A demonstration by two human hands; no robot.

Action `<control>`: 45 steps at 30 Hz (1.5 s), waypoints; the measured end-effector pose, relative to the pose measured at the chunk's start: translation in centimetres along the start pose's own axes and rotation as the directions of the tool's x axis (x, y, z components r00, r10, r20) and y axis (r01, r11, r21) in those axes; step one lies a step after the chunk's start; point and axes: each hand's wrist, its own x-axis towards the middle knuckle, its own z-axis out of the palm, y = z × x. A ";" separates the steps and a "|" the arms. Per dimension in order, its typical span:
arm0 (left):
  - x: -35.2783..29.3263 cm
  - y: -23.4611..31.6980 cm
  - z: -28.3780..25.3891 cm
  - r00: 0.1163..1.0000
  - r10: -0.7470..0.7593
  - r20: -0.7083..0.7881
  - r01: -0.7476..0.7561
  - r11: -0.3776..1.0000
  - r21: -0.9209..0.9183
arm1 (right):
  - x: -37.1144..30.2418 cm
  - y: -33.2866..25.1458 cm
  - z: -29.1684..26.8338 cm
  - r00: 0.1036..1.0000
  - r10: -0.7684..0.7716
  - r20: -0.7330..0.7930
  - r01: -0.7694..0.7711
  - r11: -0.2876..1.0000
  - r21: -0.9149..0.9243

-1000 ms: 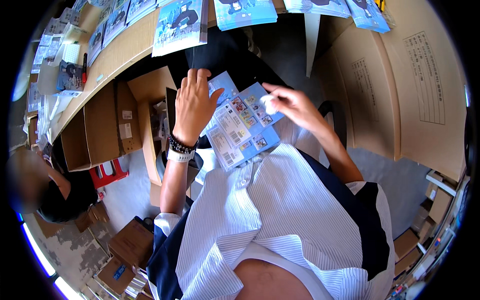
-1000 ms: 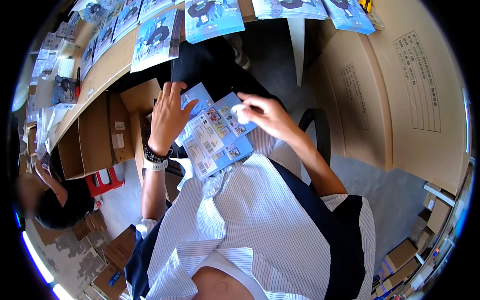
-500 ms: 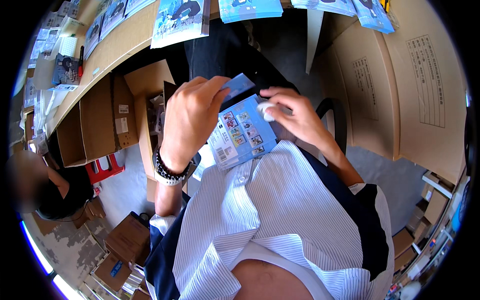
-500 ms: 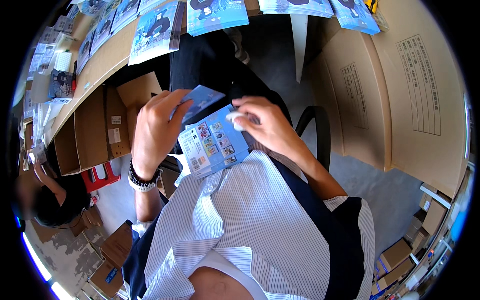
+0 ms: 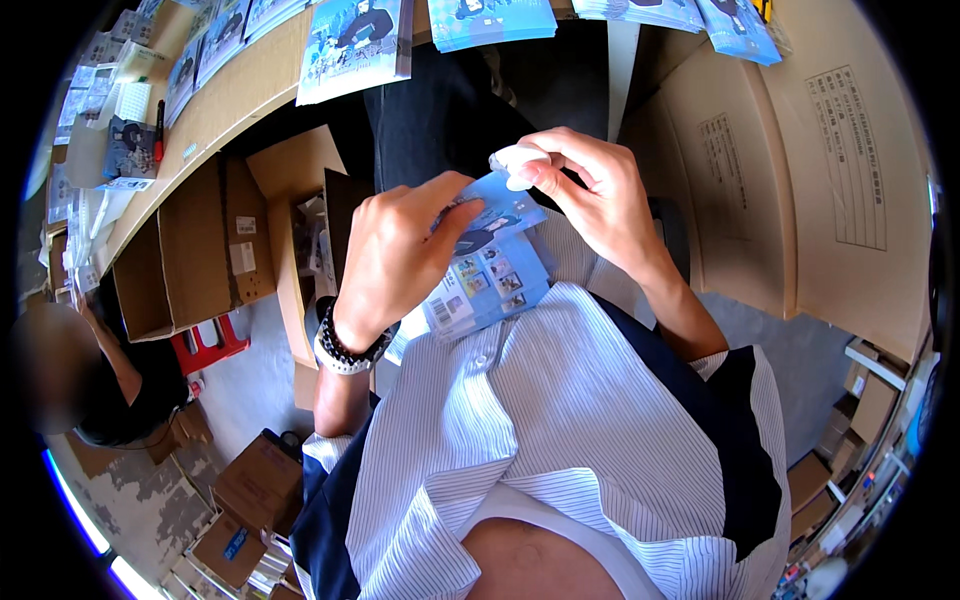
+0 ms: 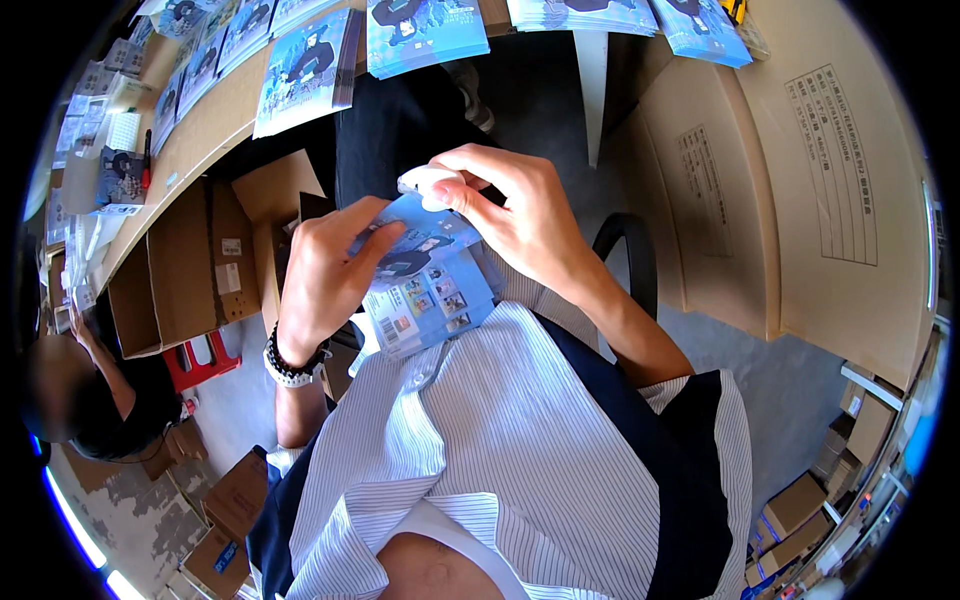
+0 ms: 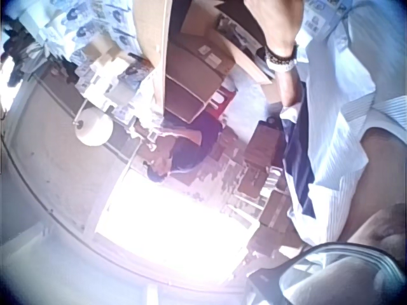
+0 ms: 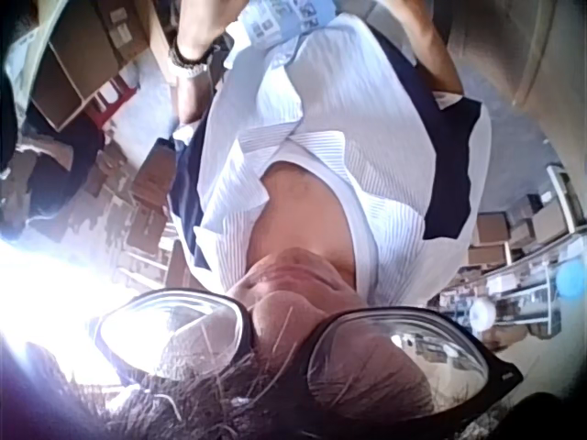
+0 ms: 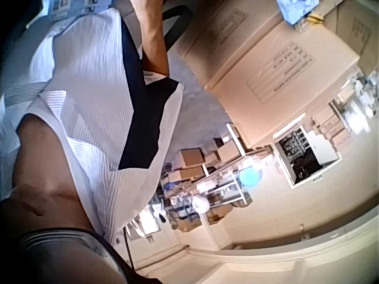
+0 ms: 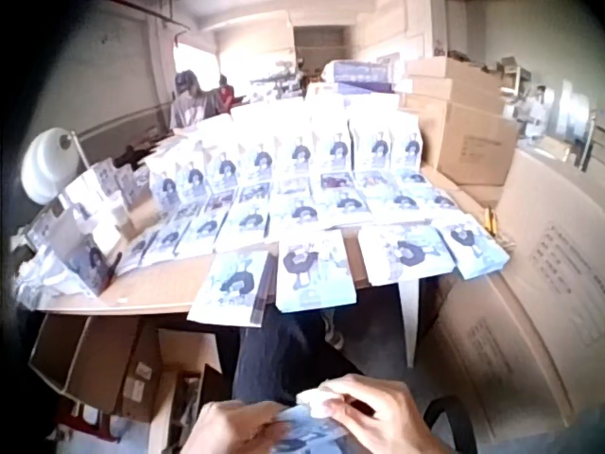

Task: The person sits at a desk and wipes the surface of small blue cards with a white cloth. They handle the cards one by one, wiping each side before placing them into a stack on the table. The person repeats this process for multiple cards throughout the clip.

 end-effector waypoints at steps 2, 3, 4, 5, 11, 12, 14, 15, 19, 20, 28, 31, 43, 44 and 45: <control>-0.4 -0.2 0.4 0.999 -0.031 -0.028 0.029 0.997 -0.075 | -0.1 -0.4 -0.3 1.000 0.014 0.021 -0.014 1.000 -0.001; -0.5 -0.1 0.6 0.998 -0.036 -0.046 0.031 0.994 -0.101 | -0.3 -0.3 -0.4 1.000 -0.001 0.030 0.002 1.000 -0.022; -0.6 0.0 0.7 0.997 -0.040 -0.063 0.032 0.991 -0.126 | -0.5 -0.1 -0.5 0.999 -0.016 0.038 0.018 0.999 -0.043; -0.7 -0.5 0.3 0.988 -0.042 -0.146 0.031 0.996 -0.078 | -0.8 0.1 -0.7 0.998 -0.031 0.047 0.034 0.997 -0.065; -0.5 -1.7 -9.2 0.815 -0.289 -0.502 0.117 0.931 -0.346 | -6.9 6.4 -2.2 0.978 0.189 0.086 -0.174 0.971 -0.162; -0.8 -1.7 -9.5 0.876 -0.213 -0.433 0.150 0.973 -0.175 | -6.7 6.4 -3.0 0.975 0.219 -0.035 -0.222 0.970 -0.103; -1.8 -0.5 -6.2 0.960 -0.040 -0.277 0.091 0.980 0.176 | -5.8 6.7 -4.0 0.956 0.208 -0.206 -0.212 0.977 0.003; -2.5 -0.1 -4.4 0.978 0.083 -0.189 -0.039 0.974 0.222 | -5.2 6.0 -4.4 0.958 0.212 -0.192 -0.220 0.975 -0.019; -5.0 0.9 4.3 0.976 0.083 0.203 -0.136 0.955 0.262 | -5.1 6.3 -4.5 0.964 0.220 -0.148 -0.222 0.975 0.005; -5.8 1.1 5.7 0.958 0.020 0.285 -0.117 0.938 0.326 | -5.3 6.8 -4.5 0.968 0.214 -0.129 -0.213 0.977 0.024; -6.5 0.5 5.8 0.877 -0.110 0.468 -0.086 0.922 0.377 | -4.1 6.2 -9.4 0.929 0.192 -0.315 -0.176 0.981 0.080; -6.5 -0.4 5.7 0.857 -0.083 0.508 -0.145 0.908 0.393 | -2.4 6.2 -14.1 0.806 0.010 -0.592 -0.092 0.990 -0.107; -5.4 -1.2 4.5 0.794 -0.071 0.603 -0.215 0.896 0.389 | 7.3 15.0 -34.5 0.559 0.111 -0.821 -0.233 0.972 -0.028; -5.7 -1.2 4.8 0.813 -0.074 0.578 -0.215 0.884 0.415 | 7.6 15.4 -34.8 0.567 0.120 -0.815 -0.240 0.971 -0.024; -6.5 -1.9 5.9 0.853 -0.026 0.521 -0.276 0.825 0.493 | 7.7 16.2 -35.1 0.576 0.139 -0.805 -0.249 0.968 -0.011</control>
